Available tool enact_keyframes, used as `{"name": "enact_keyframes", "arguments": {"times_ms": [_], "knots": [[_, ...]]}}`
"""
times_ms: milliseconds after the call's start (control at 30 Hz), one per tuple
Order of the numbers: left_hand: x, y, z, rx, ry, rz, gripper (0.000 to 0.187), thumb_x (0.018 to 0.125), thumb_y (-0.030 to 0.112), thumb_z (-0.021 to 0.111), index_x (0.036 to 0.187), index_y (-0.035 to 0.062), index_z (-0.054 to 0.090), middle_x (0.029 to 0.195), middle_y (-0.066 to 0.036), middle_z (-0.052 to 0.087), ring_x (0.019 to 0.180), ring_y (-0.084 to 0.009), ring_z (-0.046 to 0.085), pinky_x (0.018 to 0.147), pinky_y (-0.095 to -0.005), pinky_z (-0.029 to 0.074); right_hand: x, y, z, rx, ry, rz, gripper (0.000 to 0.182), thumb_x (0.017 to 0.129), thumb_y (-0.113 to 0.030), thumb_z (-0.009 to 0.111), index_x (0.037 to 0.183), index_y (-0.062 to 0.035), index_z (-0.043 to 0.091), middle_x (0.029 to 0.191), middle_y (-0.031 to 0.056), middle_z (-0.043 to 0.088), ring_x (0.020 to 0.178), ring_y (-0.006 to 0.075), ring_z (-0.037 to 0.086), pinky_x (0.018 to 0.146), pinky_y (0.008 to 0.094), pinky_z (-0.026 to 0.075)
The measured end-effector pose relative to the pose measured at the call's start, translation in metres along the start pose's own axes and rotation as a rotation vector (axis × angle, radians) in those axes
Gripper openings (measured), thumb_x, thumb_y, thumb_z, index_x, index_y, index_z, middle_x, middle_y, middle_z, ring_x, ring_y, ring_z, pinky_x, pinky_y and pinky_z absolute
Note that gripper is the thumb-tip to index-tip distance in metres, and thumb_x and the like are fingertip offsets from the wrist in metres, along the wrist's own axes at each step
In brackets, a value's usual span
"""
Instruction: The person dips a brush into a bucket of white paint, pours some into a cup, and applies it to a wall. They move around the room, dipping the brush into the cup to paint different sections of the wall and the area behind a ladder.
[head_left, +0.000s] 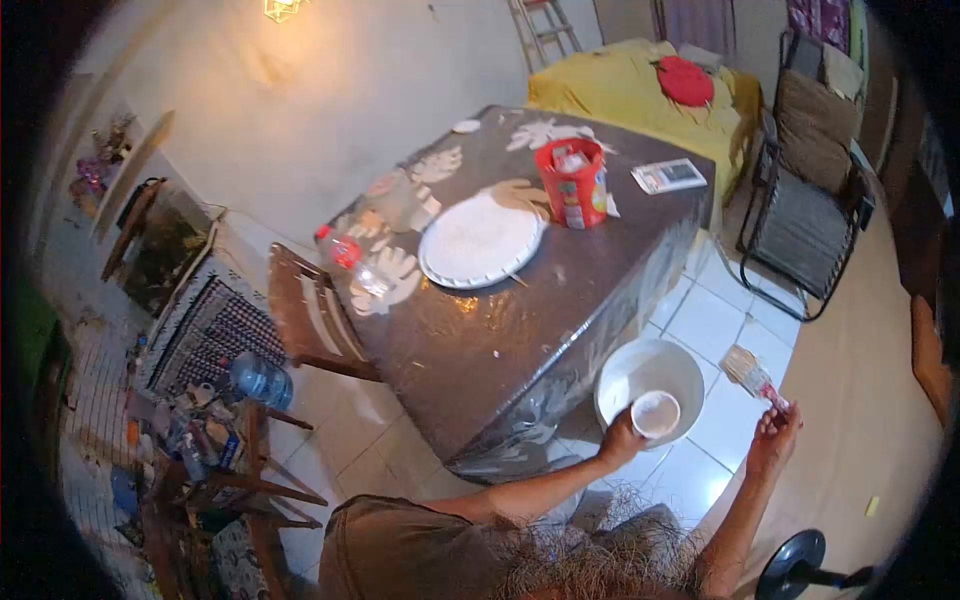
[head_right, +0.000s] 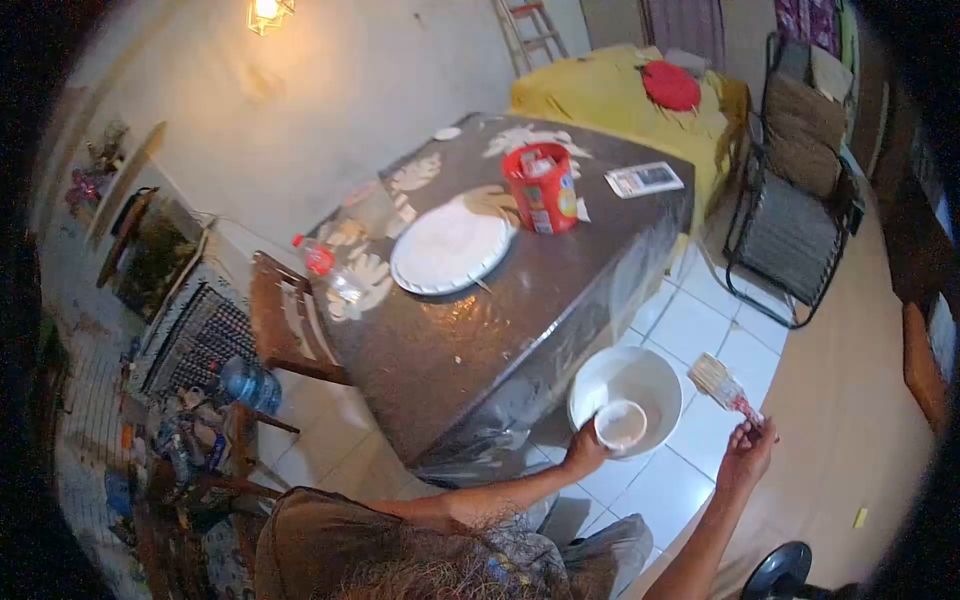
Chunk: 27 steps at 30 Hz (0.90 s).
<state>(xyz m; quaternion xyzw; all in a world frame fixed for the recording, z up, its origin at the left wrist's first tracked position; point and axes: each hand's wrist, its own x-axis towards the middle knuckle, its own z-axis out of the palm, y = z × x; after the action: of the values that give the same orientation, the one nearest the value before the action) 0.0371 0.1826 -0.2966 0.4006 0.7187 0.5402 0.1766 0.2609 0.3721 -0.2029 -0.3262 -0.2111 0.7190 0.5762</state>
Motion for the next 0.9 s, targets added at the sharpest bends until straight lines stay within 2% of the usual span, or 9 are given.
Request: {"name": "enact_keyframes", "arguments": {"times_ms": [100, 167, 233, 367, 533, 667, 733, 867, 900], "knots": [[-0.013, 0.092, -0.040, -0.110, -0.127, 0.013, 0.066, 0.072, 0.009, 0.082, 0.131, 0.0019, 0.052, 0.121, -0.017, 0.064, 0.116, -0.0328, 0.060, 0.098, -0.0389, 0.047, -0.028, -0.037, 0.038, 0.057, 0.014, -0.022, 0.027, 0.099, -0.033, 0.059, 0.087, -0.0100, 0.058, 0.071, 0.0012, 0.059, 0.060, 0.0086, 0.055, 0.048, 0.0193, 0.043], [-0.024, 0.106, -0.057, -0.105, -0.220, 0.043, 0.071, 0.075, 0.011, 0.081, 0.136, 0.0020, 0.046, 0.132, -0.017, 0.057, 0.124, -0.0301, 0.055, 0.104, -0.0389, 0.044, -0.045, -0.058, 0.065, 0.084, 0.061, -0.048, 0.027, 0.099, -0.035, 0.058, 0.085, -0.0113, 0.058, 0.069, 0.0002, 0.058, 0.056, 0.0080, 0.054, 0.044, 0.0192, 0.041], [-0.031, 0.137, -0.080, -0.224, -0.257, -0.002, 0.078, 0.072, 0.012, 0.086, 0.137, 0.0046, 0.044, 0.130, -0.014, 0.058, 0.121, -0.0266, 0.056, 0.102, -0.0391, 0.045, -0.057, -0.075, 0.082, 0.130, 0.056, -0.036, 0.028, 0.099, -0.036, 0.058, 0.085, -0.0117, 0.058, 0.066, 0.0002, 0.058, 0.053, 0.0080, 0.054, 0.041, 0.0194, 0.040], [-0.018, 0.169, -0.118, -0.250, -0.178, 0.025, 0.079, 0.071, 0.012, 0.086, 0.137, 0.0048, 0.044, 0.131, -0.014, 0.057, 0.122, -0.0264, 0.056, 0.102, -0.0391, 0.045, -0.089, -0.098, 0.132, 0.141, 0.078, -0.040, 0.029, 0.099, -0.036, 0.058, 0.083, -0.0120, 0.058, 0.065, 0.0000, 0.058, 0.051, 0.0081, 0.054, 0.039, 0.0198, 0.040], [-0.014, 0.214, -0.202, -0.267, -0.065, 0.002, 0.081, 0.071, 0.012, 0.087, 0.138, 0.0052, 0.043, 0.131, -0.013, 0.057, 0.122, -0.0261, 0.056, 0.103, -0.0392, 0.045, -0.139, -0.116, 0.207, 0.049, 0.141, 0.086, 0.032, 0.097, -0.039, 0.060, 0.079, -0.0124, 0.056, 0.064, -0.0005, 0.057, 0.050, 0.0086, 0.053, 0.040, 0.0207, 0.040], [-0.036, 0.244, -0.245, -0.308, 0.051, -0.051, 0.082, 0.070, 0.012, 0.087, 0.139, 0.0054, 0.042, 0.132, -0.013, 0.056, 0.122, -0.0258, 0.055, 0.103, -0.0393, 0.045, -0.162, -0.119, 0.257, -0.007, 0.031, 0.148, 0.032, 0.097, -0.041, 0.059, 0.080, -0.0144, 0.057, 0.062, -0.0006, 0.056, 0.049, 0.0101, 0.052, 0.039, 0.0225, 0.038], [-0.040, 0.258, -0.271, -0.324, 0.101, -0.058, 0.083, 0.070, 0.012, 0.088, 0.139, 0.0056, 0.042, 0.132, -0.013, 0.056, 0.122, -0.0257, 0.055, 0.103, -0.0394, 0.045, -0.185, -0.129, 0.297, -0.016, 0.055, 0.266, 0.033, 0.096, -0.043, 0.060, 0.080, -0.0144, 0.056, 0.061, -0.0002, 0.056, 0.048, 0.0112, 0.053, 0.037, 0.0236, 0.038], [-0.056, 0.281, -0.314, -0.357, 0.182, -0.078, 0.084, 0.069, 0.012, 0.088, 0.139, 0.0059, 0.041, 0.132, -0.013, 0.055, 0.122, -0.0254, 0.055, 0.103, -0.0395, 0.045, -0.215, -0.132, 0.350, -0.058, 0.003, 0.327, 0.036, 0.095, -0.045, 0.061, 0.078, -0.0143, 0.055, 0.060, 0.0000, 0.055, 0.047, 0.0121, 0.052, 0.037, 0.0240, 0.037], [-0.064, 0.285, -0.323, -0.365, 0.199, -0.090, 0.085, 0.069, 0.011, 0.088, 0.139, 0.0060, 0.041, 0.132, -0.013, 0.055, 0.122, -0.0254, 0.055, 0.103, -0.0395, 0.045, -0.222, -0.132, 0.362, -0.064, -0.077, 0.341, 0.037, 0.094, -0.047, 0.061, 0.076, -0.0141, 0.055, 0.060, 0.0000, 0.055, 0.046, 0.0121, 0.051, 0.037, 0.0242, 0.037]]}}
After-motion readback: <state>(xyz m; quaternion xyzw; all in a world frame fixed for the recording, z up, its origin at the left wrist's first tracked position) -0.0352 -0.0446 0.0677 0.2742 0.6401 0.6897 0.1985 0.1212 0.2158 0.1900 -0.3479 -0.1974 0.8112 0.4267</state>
